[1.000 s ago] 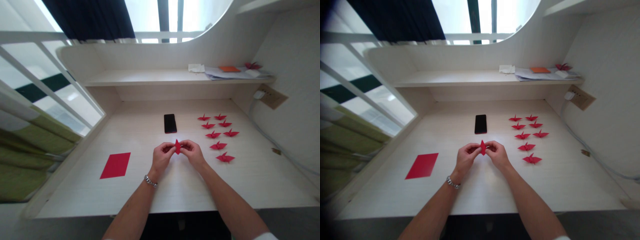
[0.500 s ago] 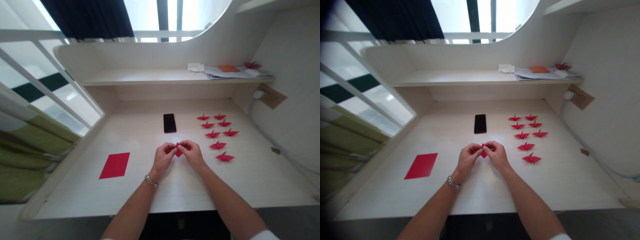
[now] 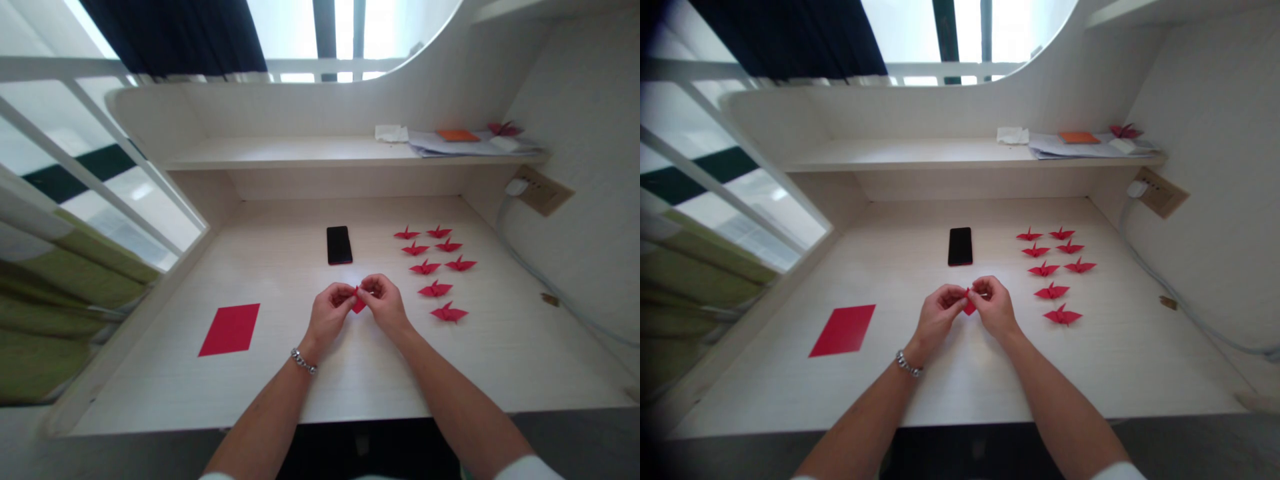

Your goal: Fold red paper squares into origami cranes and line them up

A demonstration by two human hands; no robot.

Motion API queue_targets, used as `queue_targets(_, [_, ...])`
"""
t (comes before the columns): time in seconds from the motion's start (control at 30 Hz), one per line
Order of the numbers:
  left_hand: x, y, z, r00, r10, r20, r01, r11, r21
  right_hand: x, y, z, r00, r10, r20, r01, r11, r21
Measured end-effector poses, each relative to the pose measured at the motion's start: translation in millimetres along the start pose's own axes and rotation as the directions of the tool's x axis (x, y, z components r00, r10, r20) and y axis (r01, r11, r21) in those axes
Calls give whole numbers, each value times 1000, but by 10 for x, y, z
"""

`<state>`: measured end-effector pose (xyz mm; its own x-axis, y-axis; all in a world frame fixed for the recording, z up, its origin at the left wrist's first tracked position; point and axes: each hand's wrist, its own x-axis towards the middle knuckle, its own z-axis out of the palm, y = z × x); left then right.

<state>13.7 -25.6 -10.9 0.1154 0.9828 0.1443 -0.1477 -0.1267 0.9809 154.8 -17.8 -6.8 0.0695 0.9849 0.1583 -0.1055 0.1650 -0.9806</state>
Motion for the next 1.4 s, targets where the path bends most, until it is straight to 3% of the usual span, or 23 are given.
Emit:
queue_targets(0.2, [-6, 26, 9, 1000, -7, 2, 7, 999, -32, 2, -9, -13, 997, 56, 61, -60, 995, 74])
queue_targets(0.8, [-24, 52, 17, 999, -31, -12, 32, 999, 34, 36, -6, -32, 996, 85, 39, -88, 993, 82])
queue_targets(0.97, [-23, 37, 6, 999, -16, -44, 19, 997, 71, 49, 10, -49, 987, 123, 108, -135, 984, 119])
queue_targets(1.2, [0, 52, 10, 996, -65, -64, 64, 998, -9, 40, 23, -37, 993, 81, 83, -92, 987, 131])
queue_targets(1.33, [33, 32, -48, 984, -57, -169, 47, 997, -63, 43, 105, -36, 964, 174, 203, -181, 983, 18])
queue_targets(1.4, [44, 14, -71, 980, -64, -190, 48, 995, -86, 41, 134, -51, 954, 186, 234, -170, 982, -86])
